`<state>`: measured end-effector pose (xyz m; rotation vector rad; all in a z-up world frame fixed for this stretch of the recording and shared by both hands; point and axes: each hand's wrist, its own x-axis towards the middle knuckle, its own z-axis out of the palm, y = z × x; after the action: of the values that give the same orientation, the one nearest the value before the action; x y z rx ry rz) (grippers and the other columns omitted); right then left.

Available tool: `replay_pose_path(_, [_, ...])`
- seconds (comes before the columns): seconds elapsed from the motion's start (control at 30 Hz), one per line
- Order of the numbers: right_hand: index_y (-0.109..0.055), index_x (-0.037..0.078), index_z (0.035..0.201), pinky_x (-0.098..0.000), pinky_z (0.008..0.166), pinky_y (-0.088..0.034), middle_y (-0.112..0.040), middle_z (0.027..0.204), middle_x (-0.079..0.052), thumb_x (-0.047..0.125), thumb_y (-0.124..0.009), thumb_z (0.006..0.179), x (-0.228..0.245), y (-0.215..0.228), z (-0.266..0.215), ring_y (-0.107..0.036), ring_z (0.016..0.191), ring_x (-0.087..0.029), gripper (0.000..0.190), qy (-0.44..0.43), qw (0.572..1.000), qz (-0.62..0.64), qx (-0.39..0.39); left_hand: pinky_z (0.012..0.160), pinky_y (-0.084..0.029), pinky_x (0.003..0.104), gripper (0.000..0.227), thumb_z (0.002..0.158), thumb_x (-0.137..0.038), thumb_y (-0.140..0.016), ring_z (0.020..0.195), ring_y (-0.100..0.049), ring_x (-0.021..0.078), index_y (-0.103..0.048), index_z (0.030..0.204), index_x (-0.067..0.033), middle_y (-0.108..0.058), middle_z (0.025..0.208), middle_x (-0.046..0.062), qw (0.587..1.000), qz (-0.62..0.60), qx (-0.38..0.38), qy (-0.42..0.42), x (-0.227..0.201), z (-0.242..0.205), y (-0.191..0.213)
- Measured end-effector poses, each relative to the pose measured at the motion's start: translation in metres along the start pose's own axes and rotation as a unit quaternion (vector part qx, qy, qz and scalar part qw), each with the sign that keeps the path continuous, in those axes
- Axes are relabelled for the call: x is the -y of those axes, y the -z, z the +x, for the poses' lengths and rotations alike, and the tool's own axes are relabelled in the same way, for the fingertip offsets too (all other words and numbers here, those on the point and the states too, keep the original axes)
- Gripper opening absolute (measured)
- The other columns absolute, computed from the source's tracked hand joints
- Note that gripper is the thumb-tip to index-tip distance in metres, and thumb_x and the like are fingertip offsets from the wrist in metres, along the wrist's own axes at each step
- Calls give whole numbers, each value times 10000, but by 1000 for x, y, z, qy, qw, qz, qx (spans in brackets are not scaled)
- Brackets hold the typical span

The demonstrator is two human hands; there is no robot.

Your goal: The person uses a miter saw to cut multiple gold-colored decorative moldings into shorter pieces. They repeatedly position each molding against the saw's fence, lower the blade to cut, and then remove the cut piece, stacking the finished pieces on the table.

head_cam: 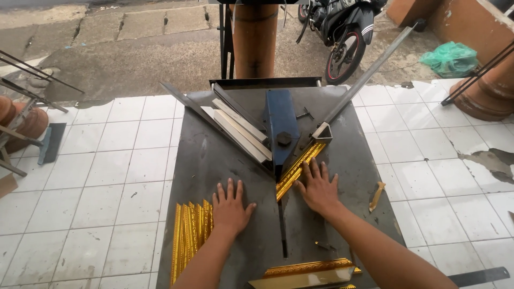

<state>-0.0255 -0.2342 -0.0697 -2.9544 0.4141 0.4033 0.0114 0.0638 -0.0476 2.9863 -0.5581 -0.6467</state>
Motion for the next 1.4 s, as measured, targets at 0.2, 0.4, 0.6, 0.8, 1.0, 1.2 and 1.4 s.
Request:
replay_pose_path(0.2, [-239, 228, 1814, -767, 1281, -277, -157, 1903, -91, 660, -274, 1166, 1, 9, 0, -187, 1731, -401, 781, 32, 999, -29, -16, 1358, -206, 677, 927, 1118, -712, -439, 1708, -183, 516, -161, 1818, -173, -200, 1863, 198, 1000, 1, -2, -6, 4, 9, -1])
replay_pose_path(0.4, [-301, 203, 1774, -669, 1255, -363, -263, 1856, -84, 665, -309, 1170, 8, -4, -11, -314, 1683, -342, 760, 77, 994, -63, -47, 1347, -221, 692, 953, 1101, -721, -488, 1703, -200, 521, -180, 1813, -167, -215, 1857, 209, 1000, 2, 2, -6, 5, 9, -1])
replay_pose_path(0.6, [-333, 245, 1755, -700, 1261, -358, -292, 1838, -39, 595, -347, 1172, 1, 16, -8, -288, 1693, -351, 679, 68, 994, -72, -45, 1345, -225, 694, 952, 1111, -727, -449, 1704, -192, 527, -168, 1815, -151, -205, 1858, 216, 1000, 0, 12, -10, 5, 10, 4])
replay_pose_path(0.8, [-327, 225, 1768, -726, 1269, -334, -282, 1854, -45, 599, -350, 1171, -10, 15, 4, -276, 1702, -377, 705, 61, 995, -72, -43, 1345, -224, 697, 956, 1109, -738, -435, 1707, -189, 521, -162, 1817, -157, -205, 1860, 217, 1000, 3, 16, -7, 5, 12, 1])
replay_pose_path(1.0, [-534, 256, 1636, -565, 1191, -452, -494, 1690, -21, 543, -447, 1157, -7, -2, -5, -422, 1620, -294, 564, 106, 984, -74, -125, 1350, -212, 697, 962, 1107, -741, -434, 1713, -172, 515, -141, 1821, -166, -186, 1865, 209, 1000, 0, 29, -5, 6, 12, 1])
replay_pose_path(1.2, [-532, 309, 1609, -579, 1153, -483, -470, 1690, 18, 476, -487, 1138, 0, -3, -15, -429, 1601, -315, 501, 122, 983, -77, -111, 1347, -220, 701, 974, 1102, -756, -433, 1711, -183, 518, -147, 1818, -160, -198, 1862, 214, 1000, 0, 23, -7, 4, 12, 4])
replay_pose_path(1.4, [-492, 301, 1645, -616, 1141, -458, -436, 1718, 9, 142, -464, 1066, -6, -2, -14, -413, 1601, -346, 601, 144, 977, -117, -102, 1338, -235, 699, 940, 1111, -729, -446, 1705, -203, 515, -178, 1816, -168, -223, 1852, 210, 1000, -4, 4, -13, 7, 9, 1])
